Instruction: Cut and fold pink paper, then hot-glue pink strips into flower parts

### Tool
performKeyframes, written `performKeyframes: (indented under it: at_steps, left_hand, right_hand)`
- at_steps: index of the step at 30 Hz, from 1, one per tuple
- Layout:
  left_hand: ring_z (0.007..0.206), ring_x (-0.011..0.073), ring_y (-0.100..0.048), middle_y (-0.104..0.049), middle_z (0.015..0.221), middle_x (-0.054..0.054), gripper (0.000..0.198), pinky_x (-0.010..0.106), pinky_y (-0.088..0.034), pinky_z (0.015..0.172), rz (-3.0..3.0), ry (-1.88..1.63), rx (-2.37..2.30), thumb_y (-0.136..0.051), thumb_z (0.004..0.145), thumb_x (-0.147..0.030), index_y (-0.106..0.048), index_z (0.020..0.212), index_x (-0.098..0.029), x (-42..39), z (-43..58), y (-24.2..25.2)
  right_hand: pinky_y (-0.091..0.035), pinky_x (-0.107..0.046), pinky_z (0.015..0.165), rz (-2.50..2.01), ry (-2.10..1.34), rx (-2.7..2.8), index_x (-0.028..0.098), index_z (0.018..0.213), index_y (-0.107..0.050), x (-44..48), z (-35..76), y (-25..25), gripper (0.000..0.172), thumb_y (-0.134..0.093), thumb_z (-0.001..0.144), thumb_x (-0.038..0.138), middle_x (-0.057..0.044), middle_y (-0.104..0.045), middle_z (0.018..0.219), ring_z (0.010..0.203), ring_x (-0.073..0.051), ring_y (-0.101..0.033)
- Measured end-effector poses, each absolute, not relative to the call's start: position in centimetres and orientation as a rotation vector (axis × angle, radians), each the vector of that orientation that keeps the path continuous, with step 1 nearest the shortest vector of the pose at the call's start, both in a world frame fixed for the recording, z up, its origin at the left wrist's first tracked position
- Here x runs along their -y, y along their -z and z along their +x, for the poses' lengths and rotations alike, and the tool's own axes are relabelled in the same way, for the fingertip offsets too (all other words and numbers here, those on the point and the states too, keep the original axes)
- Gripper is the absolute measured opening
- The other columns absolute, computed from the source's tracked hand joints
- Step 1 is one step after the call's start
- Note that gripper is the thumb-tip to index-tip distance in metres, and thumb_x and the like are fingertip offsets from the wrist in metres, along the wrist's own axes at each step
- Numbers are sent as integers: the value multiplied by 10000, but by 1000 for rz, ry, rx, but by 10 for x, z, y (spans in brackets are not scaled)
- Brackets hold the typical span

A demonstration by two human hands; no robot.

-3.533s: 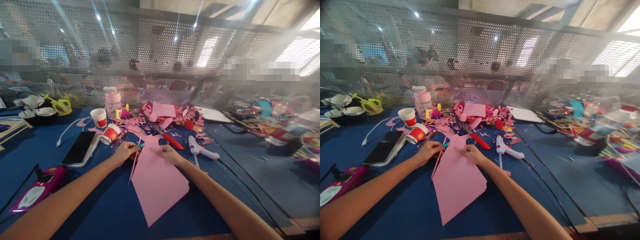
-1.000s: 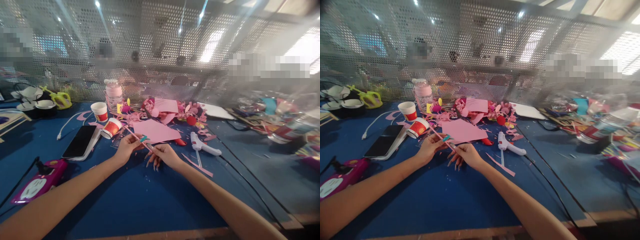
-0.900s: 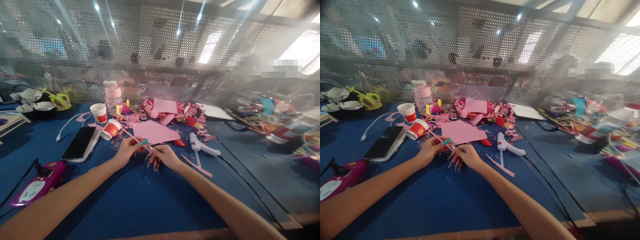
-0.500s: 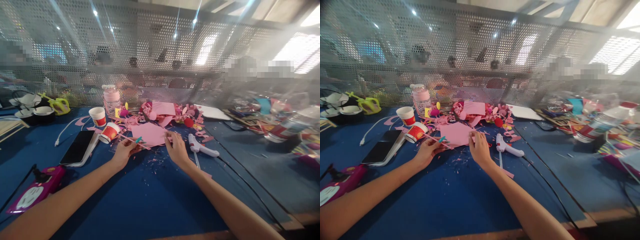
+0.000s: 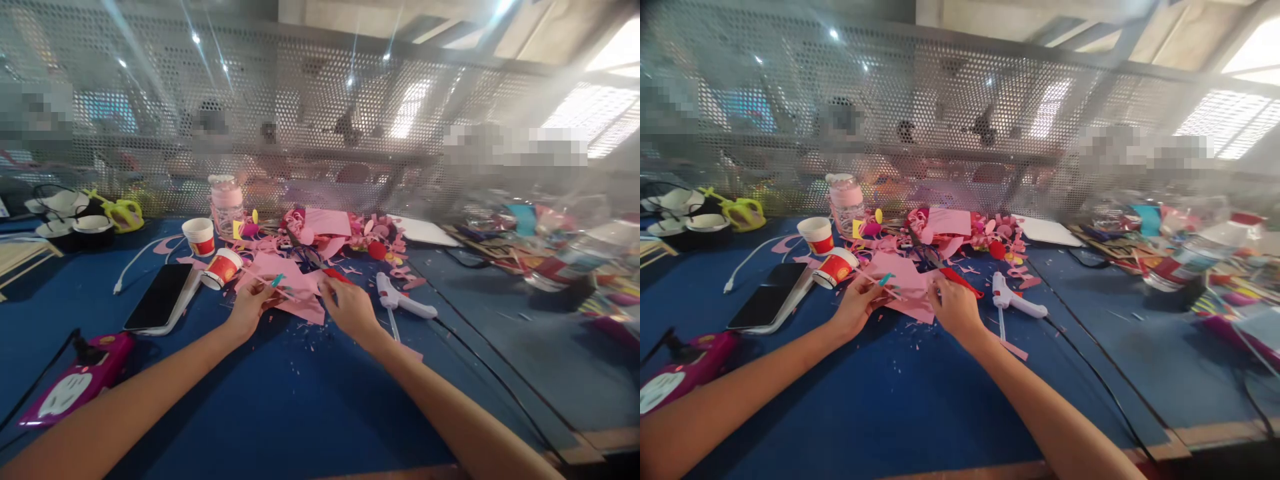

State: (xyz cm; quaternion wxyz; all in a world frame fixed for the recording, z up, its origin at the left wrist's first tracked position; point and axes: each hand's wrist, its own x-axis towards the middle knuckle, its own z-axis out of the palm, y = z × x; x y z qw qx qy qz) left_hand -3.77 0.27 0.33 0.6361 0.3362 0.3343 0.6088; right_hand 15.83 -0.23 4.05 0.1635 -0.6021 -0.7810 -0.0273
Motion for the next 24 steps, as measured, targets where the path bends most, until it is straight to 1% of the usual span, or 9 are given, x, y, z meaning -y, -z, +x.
performKeyframes:
  at_steps: [3, 6, 8, 10, 13, 15, 18, 21, 24]
  left_hand:
    - [646, 143, -654, -689, 698, 18, 331, 252, -535, 629, 796, -1376, -746, -772, 553, -263, -616, 818, -140, -2, -37, -3]
    - [666, 152, -654, -693, 723, 36, 319, 262, -525, 646, 817, -1366, -748, -772, 552, -270, -618, 792, -128, -3, -37, -2]
    - [664, 148, -650, -690, 719, 38, 318, 254, -514, 645, 812, -1375, -753, -775, 542, -280, -619, 769, -121, -4, -38, -1]
    - [656, 138, -644, -686, 711, 35, 331, 236, -502, 635, 789, -1383, -757, -785, 520, -282, -620, 755, -117, -5, -38, 0]
    - [656, 133, -640, -686, 695, 32, 353, 229, -497, 641, 764, -1375, -756, -797, 491, -283, -620, 747, -116, -7, -38, 0]
    - [666, 138, -643, -686, 689, 32, 345, 237, -498, 659, 776, -1368, -751, -792, 499, -287, -622, 744, -115, -8, -37, 1]
    - [685, 148, -646, -686, 702, 33, 312, 249, -496, 676, 816, -1368, -755, -771, 540, -285, -624, 757, -117, -10, -36, 3]
    - [690, 152, -647, -686, 724, 37, 290, 253, -496, 667, 837, -1368, -754, -753, 574, -284, -623, 775, -120, -10, -36, 5]
    - [704, 153, -649, -689, 735, 39, 303, 259, -500, 689, 805, -1368, -738, -764, 559, -275, -622, 777, -119, -10, -36, 4]
  right_hand:
    - [-391, -277, 821, -1766, 151, 2139, 128, 1043, -524, -21, 158, -48, 284, -319, 869, 221, -106, -613, 1013, 961, -188, -546]
    - [-360, -332, 874, -1801, 165, 2180, 138, 1013, -531, -53, 149, -50, 250, -453, 802, 248, -127, -572, 1065, 1046, -234, -480]
    - [-380, -394, 833, -1895, 174, 2153, 94, 1079, -495, -70, 141, -48, 416, -574, 702, 251, -192, -530, 1101, 1068, -311, -453]
    - [-402, -428, 777, -2009, 164, 2099, 38, 1092, -483, -80, 137, -45, 499, -617, 649, 225, -246, -528, 1055, 1021, -358, -480]
    - [-418, -420, 746, -2121, 179, 1993, -10, 1131, -448, -86, 141, -43, 482, -551, 699, 178, -283, -519, 1041, 977, -350, -521]
    - [-415, -441, 753, -2158, 209, 1922, -29, 1171, -412, -88, 151, -46, 467, -469, 763, 191, -317, -490, 1083, 1007, -361, -506]
    - [-377, -495, 806, -2148, 234, 1905, -64, 1179, -396, -90, 163, -53, 476, -417, 807, 232, -364, -454, 1121, 1065, -389, -463]
    - [-340, -449, 888, -2035, 196, 2036, -38, 1115, -468, -96, 160, -56, 436, -434, 816, 277, -314, -497, 1117, 1095, -348, -455]
    - [-385, -342, 857, -1923, 54, 2196, 27, 1032, -544, -105, 143, -53, 415, -518, 777, 353, -216, -575, 1057, 1024, -282, -521]
